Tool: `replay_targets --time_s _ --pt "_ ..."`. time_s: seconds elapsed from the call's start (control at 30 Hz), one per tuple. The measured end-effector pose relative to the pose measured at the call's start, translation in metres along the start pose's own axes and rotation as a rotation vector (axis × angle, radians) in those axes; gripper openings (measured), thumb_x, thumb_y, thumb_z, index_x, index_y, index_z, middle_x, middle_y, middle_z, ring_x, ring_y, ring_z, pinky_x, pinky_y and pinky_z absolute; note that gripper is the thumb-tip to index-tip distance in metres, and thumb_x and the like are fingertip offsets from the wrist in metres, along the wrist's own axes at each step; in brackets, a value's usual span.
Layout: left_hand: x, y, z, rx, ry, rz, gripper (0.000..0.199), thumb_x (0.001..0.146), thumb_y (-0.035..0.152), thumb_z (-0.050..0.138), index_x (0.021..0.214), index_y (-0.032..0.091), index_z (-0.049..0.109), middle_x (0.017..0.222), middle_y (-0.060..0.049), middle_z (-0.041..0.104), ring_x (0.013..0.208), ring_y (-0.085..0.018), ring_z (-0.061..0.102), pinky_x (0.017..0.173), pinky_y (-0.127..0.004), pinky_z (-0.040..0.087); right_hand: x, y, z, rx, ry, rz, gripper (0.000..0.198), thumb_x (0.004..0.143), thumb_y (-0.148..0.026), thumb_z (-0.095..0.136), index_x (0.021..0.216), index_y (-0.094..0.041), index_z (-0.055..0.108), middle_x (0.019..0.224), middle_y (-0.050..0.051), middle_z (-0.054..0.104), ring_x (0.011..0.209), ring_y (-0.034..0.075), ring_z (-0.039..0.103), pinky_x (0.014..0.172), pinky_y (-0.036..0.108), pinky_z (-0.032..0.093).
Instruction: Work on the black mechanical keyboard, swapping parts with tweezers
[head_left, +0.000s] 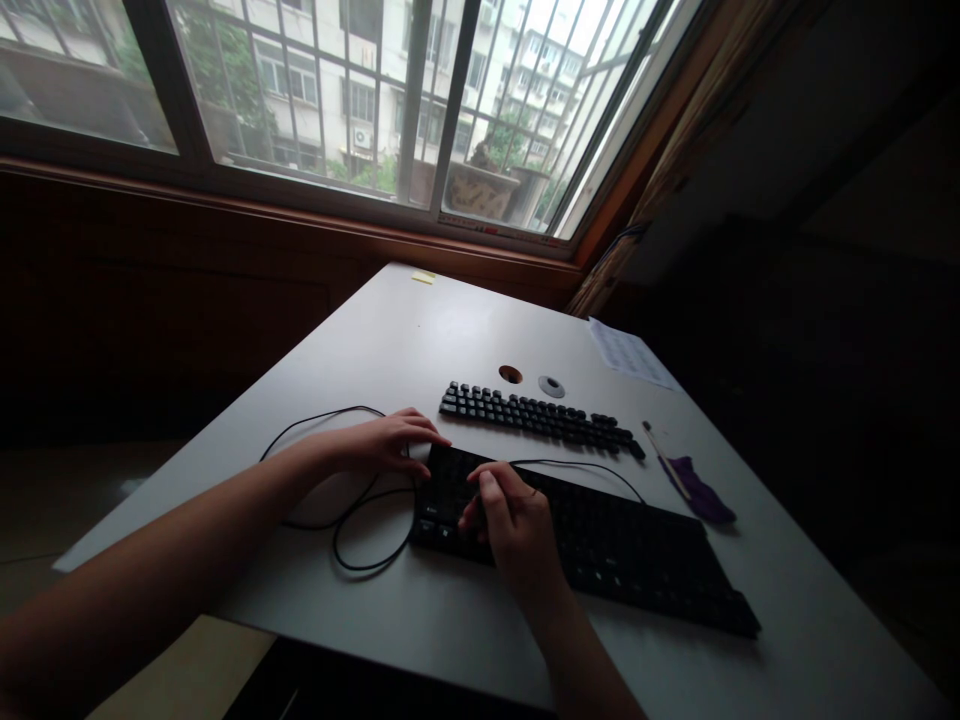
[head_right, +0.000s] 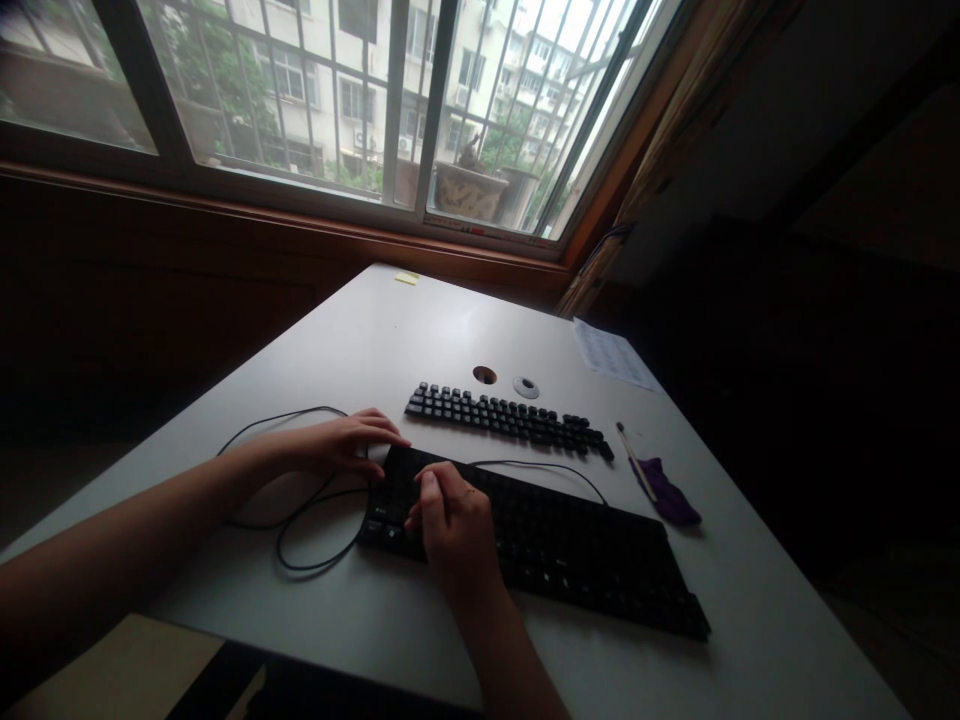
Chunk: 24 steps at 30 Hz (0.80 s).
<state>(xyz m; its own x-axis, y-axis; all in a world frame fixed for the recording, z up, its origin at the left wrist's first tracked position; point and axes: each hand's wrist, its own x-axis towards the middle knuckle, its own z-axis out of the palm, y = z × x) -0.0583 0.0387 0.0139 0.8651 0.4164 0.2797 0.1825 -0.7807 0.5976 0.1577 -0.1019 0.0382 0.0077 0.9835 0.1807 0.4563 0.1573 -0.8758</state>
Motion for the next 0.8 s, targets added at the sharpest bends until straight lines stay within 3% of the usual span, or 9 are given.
replay_targets --time_s 0.23,0.47,0.67,0.8 --pt "0.000 -0.001 0.001 0.001 -0.008 -0.002 0.052 0.086 0.038 0.074 0.134 0.026 0.060 0.121 -0.012 0.064 0.116 -0.027 0.052 0.104 -0.042 0.044 0.002 -0.003 0.002 0.067 -0.053 0.140 0.044 0.097 -0.057 0.044 0.078 -0.020 0.058 0.058 -0.001 0.060 0.051 0.016 0.067 0.043 0.020 0.050" --pt "-0.001 -0.004 0.002 0.009 0.006 0.024 0.051 0.087 0.042 0.071 0.134 0.026 0.060 0.121 -0.012 0.064 0.116 -0.027 0.052 0.103 -0.042 0.044 0.003 -0.006 0.011 -0.078 -0.058 0.159 0.049 0.099 -0.058 0.039 0.076 -0.019 0.058 0.059 -0.001 0.059 0.044 0.012 0.065 0.038 0.016 0.041" --pt "0.001 -0.005 0.004 0.045 0.015 0.048 0.049 0.088 0.039 0.071 0.134 0.025 0.060 0.118 -0.013 0.065 0.113 -0.027 0.053 0.100 -0.042 0.046 0.004 -0.007 0.014 -0.008 -0.092 0.243 0.051 0.093 -0.067 0.044 0.078 -0.020 0.058 0.059 -0.001 0.061 0.045 0.017 0.068 0.034 0.018 0.041" --pt "0.001 -0.006 0.005 0.055 0.006 0.034 0.050 0.087 0.038 0.073 0.134 0.025 0.060 0.118 -0.012 0.065 0.114 -0.027 0.052 0.100 -0.043 0.046 0.000 -0.004 0.013 -0.014 -0.040 0.235 0.052 0.092 -0.067 0.046 0.075 -0.019 0.058 0.058 0.001 0.064 0.046 0.017 0.069 0.036 0.018 0.040"
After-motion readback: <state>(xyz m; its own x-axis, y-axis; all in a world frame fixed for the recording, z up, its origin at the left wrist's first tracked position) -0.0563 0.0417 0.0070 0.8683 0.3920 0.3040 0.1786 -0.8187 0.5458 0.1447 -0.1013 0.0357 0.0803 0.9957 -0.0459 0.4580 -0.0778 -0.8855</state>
